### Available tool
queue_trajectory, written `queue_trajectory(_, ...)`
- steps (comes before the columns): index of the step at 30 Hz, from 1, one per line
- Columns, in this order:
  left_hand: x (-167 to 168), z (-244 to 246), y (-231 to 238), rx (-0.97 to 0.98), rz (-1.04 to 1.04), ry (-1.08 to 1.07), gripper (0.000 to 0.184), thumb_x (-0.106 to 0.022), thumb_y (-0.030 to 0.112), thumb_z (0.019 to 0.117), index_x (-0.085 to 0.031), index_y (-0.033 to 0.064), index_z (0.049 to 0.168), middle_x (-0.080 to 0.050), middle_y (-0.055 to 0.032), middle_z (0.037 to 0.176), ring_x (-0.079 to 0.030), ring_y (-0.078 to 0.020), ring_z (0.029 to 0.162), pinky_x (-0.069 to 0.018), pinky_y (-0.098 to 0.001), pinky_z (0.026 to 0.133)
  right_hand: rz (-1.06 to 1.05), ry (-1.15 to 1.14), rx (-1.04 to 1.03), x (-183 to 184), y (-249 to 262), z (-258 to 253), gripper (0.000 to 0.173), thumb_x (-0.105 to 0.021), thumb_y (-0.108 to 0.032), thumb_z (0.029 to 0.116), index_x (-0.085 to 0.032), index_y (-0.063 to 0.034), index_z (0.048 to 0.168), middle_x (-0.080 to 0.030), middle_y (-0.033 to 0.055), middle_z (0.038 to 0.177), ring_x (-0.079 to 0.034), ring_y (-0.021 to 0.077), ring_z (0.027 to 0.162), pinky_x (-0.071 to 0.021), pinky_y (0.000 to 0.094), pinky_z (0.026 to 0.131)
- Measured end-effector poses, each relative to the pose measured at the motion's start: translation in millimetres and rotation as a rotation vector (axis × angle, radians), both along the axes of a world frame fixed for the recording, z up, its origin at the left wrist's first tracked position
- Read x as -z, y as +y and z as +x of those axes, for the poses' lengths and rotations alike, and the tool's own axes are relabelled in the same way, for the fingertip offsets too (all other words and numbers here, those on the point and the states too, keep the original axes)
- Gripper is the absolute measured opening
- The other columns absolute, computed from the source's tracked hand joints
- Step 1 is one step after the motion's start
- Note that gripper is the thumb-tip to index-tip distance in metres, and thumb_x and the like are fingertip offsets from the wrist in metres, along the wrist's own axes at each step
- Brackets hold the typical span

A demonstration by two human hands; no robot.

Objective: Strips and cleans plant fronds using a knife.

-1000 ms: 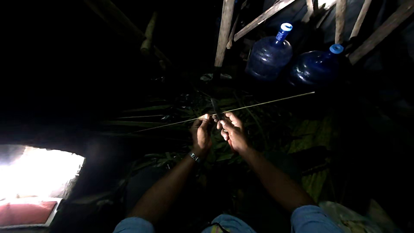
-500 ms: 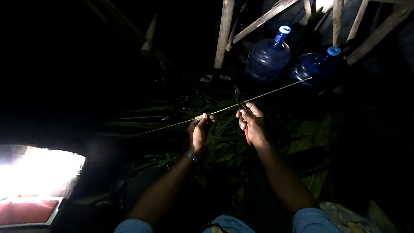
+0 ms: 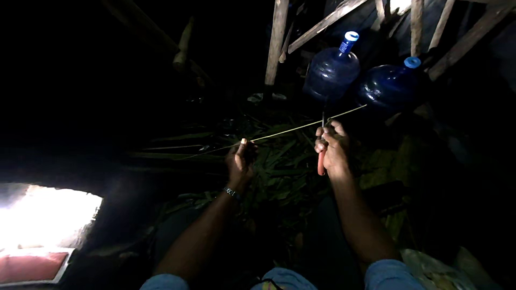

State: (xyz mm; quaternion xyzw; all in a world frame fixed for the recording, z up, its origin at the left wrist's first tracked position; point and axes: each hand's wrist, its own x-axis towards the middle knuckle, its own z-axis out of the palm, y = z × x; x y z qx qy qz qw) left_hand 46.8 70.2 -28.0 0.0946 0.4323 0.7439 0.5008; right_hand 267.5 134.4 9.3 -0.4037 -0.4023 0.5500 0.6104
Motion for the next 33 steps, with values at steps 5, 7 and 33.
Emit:
queue_trajectory(5,5,14,-6,0.093,0.195,0.113,0.016,-0.05,0.005,0.1054,-0.065,0.0028,0.105,-0.072,-0.0091,0.09,-0.071,-0.0186,0.079,-0.0614,-0.034,0.078,-0.049,-0.014,-0.185,13,-22,-36,0.028,-0.04,0.001,0.1048,-0.054,-0.012,0.126,-0.061,0.0043,0.08,-0.045,0.0056,0.046,-0.0405,0.0181,0.043)
queue_trajectory(7,5,18,-6,0.092,0.183,0.099,0.017,-0.05,0.002,0.1052,-0.066,0.0003,0.103,-0.073,-0.0112,0.091,-0.071,-0.0195,0.079,-0.0616,-0.034,0.077,-0.07,-0.002,-0.235,16,-29,-46,0.028,-0.041,0.001,0.105,-0.055,-0.0097,0.127,-0.061,0.0051,0.08,-0.045,0.0053,0.046,-0.0404,0.0177,0.043)
queue_trajectory(33,12,12,-6,0.048,0.299,0.21,0.017,-0.052,0.001,0.1032,-0.068,0.0028,0.1,-0.074,-0.0099,0.09,-0.072,-0.0187,0.081,-0.0611,-0.0342,0.079,-0.176,-0.155,-0.612,11,-42,-48,0.033,-0.042,-0.005,0.1059,-0.049,-0.0067,0.138,-0.058,0.0033,0.082,-0.043,0.0033,0.049,-0.0384,0.017,0.046)
